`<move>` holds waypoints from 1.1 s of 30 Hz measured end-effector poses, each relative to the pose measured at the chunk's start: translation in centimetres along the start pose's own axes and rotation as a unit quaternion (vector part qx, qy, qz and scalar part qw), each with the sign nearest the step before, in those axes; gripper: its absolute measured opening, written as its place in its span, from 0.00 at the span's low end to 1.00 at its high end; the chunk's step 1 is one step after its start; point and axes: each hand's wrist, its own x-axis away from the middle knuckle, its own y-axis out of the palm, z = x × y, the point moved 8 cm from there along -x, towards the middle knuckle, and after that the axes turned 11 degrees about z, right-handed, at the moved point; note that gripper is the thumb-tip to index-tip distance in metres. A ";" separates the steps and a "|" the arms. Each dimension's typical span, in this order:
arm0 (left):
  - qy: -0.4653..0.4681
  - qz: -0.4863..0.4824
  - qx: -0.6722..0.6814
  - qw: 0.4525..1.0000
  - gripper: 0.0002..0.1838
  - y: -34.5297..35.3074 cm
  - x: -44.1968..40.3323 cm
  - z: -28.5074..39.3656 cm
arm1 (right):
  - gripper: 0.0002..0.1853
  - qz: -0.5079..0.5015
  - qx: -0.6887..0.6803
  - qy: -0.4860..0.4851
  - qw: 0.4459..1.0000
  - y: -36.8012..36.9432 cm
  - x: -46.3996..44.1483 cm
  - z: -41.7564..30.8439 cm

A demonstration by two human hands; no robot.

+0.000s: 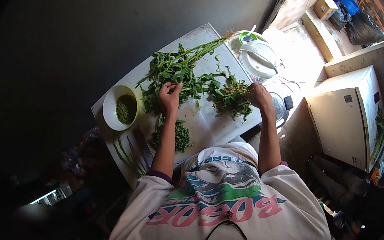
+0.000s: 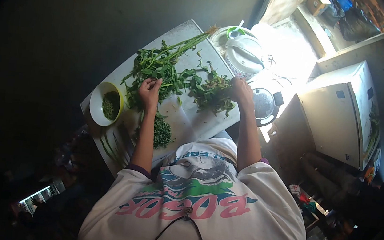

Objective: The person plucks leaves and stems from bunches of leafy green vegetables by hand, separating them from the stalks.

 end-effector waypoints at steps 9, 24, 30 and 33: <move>0.314 0.129 -0.236 0.910 0.22 -0.8 3.1 8.3 | 0.15 -0.031 -0.072 0.013 0.997 2.8 0.1 -4.1; 0.312 -0.316 -0.196 0.874 0.11 13.1 9.5 2.9 | 0.11 -0.084 -0.299 0.022 0.950 -3.5 1.6 -0.7; -0.050 -0.363 0.016 0.930 0.09 12.4 7.8 1.5 | 0.17 -0.086 -0.229 0.006 0.970 -2.2 2.4 0.3; -0.141 -0.387 0.146 0.900 0.12 12.5 7.6 2.6 | 0.19 -0.041 -0.169 -0.025 0.984 -1.3 1.7 -0.1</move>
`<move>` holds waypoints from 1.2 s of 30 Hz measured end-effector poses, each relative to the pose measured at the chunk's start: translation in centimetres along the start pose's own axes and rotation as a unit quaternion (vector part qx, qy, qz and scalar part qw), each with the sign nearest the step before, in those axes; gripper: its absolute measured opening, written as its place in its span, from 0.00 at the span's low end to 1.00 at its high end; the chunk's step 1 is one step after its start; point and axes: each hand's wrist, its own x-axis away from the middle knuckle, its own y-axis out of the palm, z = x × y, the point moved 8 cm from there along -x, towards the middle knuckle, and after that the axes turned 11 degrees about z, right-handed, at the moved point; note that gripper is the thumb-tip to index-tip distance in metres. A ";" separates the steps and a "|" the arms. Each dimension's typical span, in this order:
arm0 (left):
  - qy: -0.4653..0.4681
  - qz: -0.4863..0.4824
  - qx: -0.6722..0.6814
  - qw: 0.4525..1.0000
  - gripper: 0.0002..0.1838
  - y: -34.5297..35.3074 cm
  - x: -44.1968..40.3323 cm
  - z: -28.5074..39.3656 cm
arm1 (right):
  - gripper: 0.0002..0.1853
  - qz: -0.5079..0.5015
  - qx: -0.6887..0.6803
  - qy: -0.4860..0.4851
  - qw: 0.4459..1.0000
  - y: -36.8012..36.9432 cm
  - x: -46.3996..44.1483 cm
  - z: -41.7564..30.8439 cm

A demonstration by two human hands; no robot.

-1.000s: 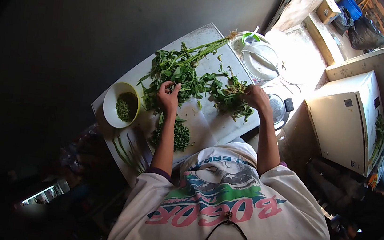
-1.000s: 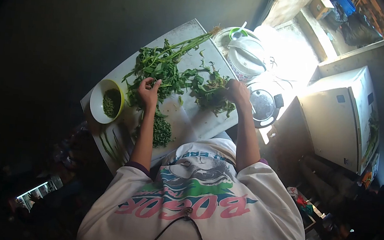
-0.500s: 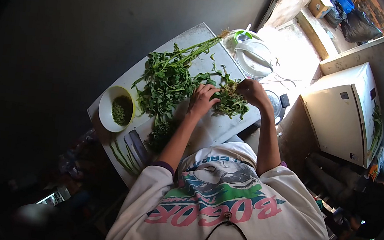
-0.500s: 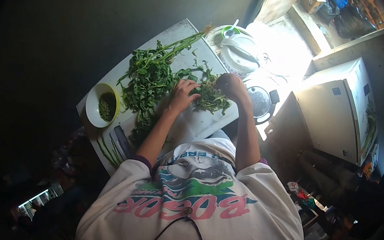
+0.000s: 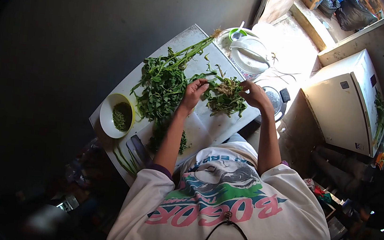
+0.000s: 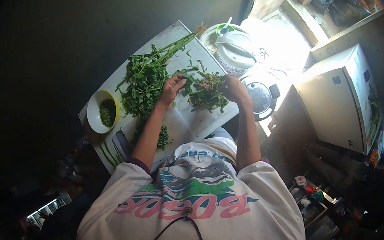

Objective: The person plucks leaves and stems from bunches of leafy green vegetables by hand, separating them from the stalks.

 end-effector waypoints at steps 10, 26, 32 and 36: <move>-0.088 -0.005 0.376 0.922 0.15 -2.4 1.7 3.0 | 0.18 -0.051 -0.087 -0.023 0.995 1.8 -0.7 -2.4; 0.234 0.479 -0.503 0.681 0.54 -10.5 4.8 5.6 | 0.19 0.042 -0.103 -0.096 0.989 8.0 -2.7 -5.7; 0.334 0.448 -0.510 0.653 0.42 -5.4 6.6 9.5 | 0.14 0.079 0.072 -0.060 0.992 10.4 -3.1 -7.5; 0.424 0.349 -0.479 0.685 0.29 -4.0 6.5 9.0 | 0.10 0.074 0.010 -0.029 0.997 10.3 -3.9 -5.7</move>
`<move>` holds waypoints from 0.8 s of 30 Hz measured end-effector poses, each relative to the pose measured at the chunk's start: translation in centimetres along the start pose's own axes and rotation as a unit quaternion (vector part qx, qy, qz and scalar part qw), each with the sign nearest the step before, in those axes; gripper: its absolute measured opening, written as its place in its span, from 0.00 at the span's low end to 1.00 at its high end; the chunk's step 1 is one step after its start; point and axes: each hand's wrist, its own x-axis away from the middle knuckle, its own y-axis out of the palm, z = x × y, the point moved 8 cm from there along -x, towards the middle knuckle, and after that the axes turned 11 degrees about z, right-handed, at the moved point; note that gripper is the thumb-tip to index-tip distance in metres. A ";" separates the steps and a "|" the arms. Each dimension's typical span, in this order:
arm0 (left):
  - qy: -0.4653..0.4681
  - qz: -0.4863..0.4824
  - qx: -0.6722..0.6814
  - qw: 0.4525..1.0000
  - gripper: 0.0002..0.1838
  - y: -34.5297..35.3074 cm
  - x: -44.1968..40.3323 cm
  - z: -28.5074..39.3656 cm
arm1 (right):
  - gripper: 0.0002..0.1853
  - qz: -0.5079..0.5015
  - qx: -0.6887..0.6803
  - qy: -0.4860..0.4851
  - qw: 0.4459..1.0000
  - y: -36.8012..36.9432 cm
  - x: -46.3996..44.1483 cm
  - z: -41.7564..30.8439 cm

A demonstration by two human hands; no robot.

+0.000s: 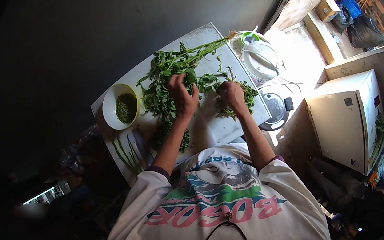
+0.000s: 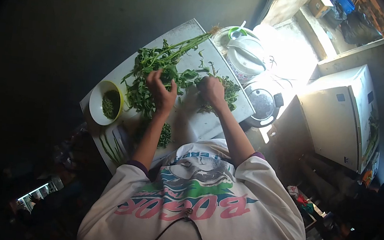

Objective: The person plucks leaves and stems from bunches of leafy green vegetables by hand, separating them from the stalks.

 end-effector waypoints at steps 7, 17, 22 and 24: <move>-0.068 -0.262 0.144 0.952 0.22 8.0 3.4 -1.2 | 0.11 -0.135 -0.356 0.189 0.905 -3.7 0.4 0.6; -0.359 -0.249 0.499 0.748 0.15 7.9 3.6 2.3 | 0.08 -0.110 -0.476 0.097 0.867 -5.3 1.3 -3.3; -0.404 -0.177 0.495 0.749 0.10 5.9 2.2 1.4 | 0.08 -0.117 -0.489 0.079 0.861 -7.7 1.6 -6.4; -0.408 -0.171 0.494 0.749 0.10 4.8 1.5 1.5 | 0.08 -0.115 -0.482 0.073 0.866 -8.6 1.7 -7.2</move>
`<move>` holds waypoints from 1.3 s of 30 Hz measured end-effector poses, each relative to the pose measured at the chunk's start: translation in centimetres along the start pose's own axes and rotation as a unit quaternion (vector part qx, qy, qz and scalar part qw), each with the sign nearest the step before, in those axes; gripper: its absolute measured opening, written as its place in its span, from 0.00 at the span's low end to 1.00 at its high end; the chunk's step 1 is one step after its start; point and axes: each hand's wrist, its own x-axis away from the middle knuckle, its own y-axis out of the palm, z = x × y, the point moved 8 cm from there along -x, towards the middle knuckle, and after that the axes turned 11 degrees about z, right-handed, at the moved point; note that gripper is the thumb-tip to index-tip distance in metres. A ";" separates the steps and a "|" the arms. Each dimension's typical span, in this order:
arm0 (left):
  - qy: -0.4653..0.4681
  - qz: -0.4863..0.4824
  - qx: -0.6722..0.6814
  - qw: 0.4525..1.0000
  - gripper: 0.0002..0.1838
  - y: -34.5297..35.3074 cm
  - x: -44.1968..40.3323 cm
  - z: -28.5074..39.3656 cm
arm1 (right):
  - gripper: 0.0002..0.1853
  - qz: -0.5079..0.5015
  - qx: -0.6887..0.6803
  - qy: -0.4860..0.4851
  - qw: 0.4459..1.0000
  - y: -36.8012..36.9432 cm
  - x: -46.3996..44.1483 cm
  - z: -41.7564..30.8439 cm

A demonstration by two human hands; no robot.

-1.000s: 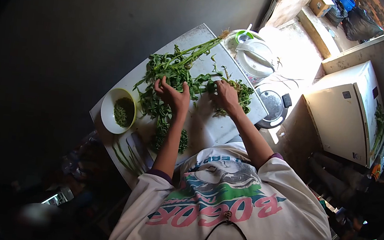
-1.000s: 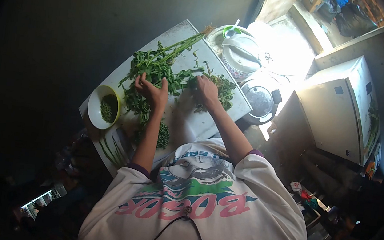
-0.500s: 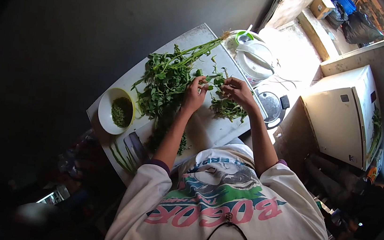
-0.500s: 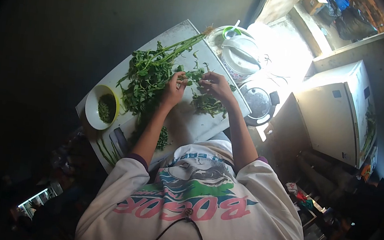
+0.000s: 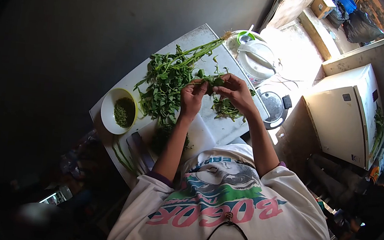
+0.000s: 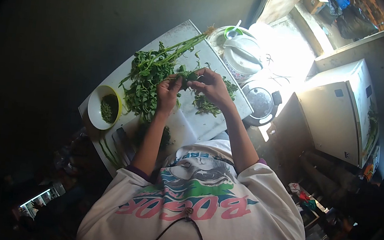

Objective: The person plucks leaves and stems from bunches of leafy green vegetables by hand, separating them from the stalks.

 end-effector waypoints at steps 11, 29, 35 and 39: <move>-0.014 0.053 0.052 0.997 0.08 -2.9 -0.2 0.6 | 0.05 -0.017 -0.095 -0.056 0.994 -2.6 1.1 -1.9; -0.135 -0.094 -0.003 0.986 0.09 1.3 2.4 1.1 | 0.19 -0.051 0.082 0.032 0.995 -2.2 2.4 -2.0; -0.169 -0.103 -0.017 0.980 0.14 0.7 2.8 0.4 | 0.17 -0.081 0.100 0.018 0.991 -1.4 0.9 0.5; -0.173 -0.078 -0.006 0.982 0.18 0.2 2.9 0.9 | 0.14 -0.029 -0.002 0.046 0.999 -2.5 1.1 -0.3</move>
